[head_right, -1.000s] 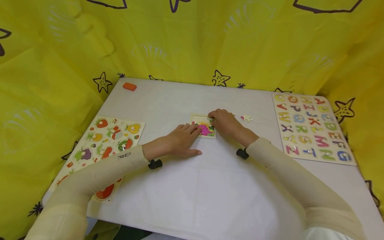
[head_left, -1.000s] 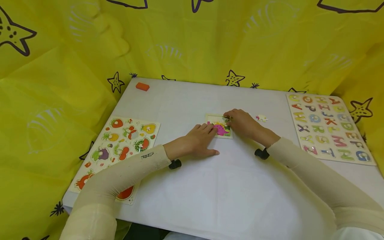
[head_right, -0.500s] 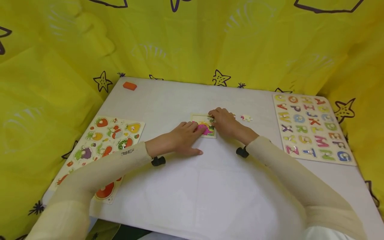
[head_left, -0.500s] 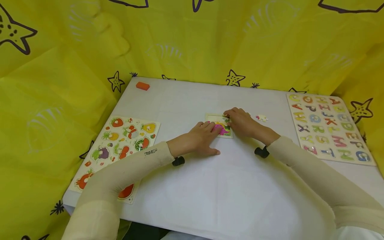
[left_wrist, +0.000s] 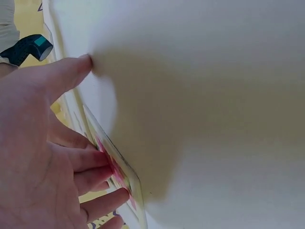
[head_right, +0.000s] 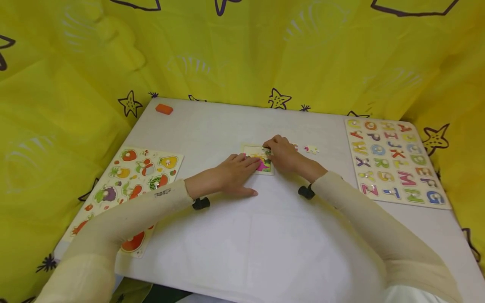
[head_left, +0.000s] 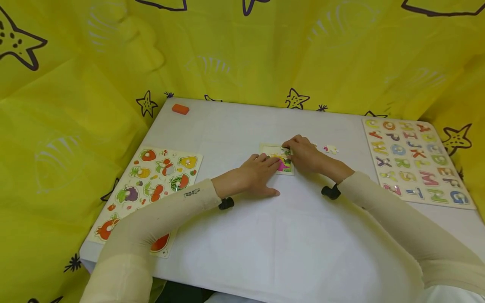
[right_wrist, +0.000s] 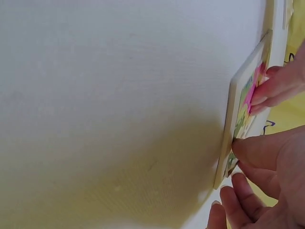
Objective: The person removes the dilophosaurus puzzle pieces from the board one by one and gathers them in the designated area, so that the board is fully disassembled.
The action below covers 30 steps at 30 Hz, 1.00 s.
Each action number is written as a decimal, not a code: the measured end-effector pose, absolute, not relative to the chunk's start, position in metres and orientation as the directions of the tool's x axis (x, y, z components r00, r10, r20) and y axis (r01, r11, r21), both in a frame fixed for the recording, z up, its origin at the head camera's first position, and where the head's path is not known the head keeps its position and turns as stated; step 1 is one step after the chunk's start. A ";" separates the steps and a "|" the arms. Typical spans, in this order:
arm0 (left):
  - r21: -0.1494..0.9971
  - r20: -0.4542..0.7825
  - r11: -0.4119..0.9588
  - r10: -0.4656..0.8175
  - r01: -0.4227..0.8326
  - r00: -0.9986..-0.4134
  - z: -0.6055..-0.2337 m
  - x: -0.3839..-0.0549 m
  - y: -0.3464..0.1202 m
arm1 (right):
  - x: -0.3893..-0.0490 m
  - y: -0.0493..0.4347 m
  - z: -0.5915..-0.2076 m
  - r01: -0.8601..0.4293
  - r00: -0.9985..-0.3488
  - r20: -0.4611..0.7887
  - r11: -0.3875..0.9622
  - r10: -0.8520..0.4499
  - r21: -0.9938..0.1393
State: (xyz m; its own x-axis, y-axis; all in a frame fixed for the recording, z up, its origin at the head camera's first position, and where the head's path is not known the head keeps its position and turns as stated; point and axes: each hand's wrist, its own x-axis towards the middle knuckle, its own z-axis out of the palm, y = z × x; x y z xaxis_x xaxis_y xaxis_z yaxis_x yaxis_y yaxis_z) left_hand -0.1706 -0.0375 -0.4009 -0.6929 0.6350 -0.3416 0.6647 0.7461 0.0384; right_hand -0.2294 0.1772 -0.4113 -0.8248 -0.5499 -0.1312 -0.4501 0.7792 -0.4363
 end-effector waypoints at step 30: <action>0.023 -0.335 0.740 0.639 0.672 -0.692 -0.399 -0.172 -0.032 | -0.230 0.214 -0.375 -0.361 -0.898 0.014 0.719 -0.439 -0.594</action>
State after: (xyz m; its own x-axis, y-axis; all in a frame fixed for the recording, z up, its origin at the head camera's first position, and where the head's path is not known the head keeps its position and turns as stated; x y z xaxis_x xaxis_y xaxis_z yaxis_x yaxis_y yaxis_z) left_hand -0.1724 -0.0317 -0.3987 -0.6920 0.6394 -0.3351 0.6724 0.7398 0.0231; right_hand -0.2299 0.2137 -0.3755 -0.8983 -0.4391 0.0140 -0.3607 0.7192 -0.5939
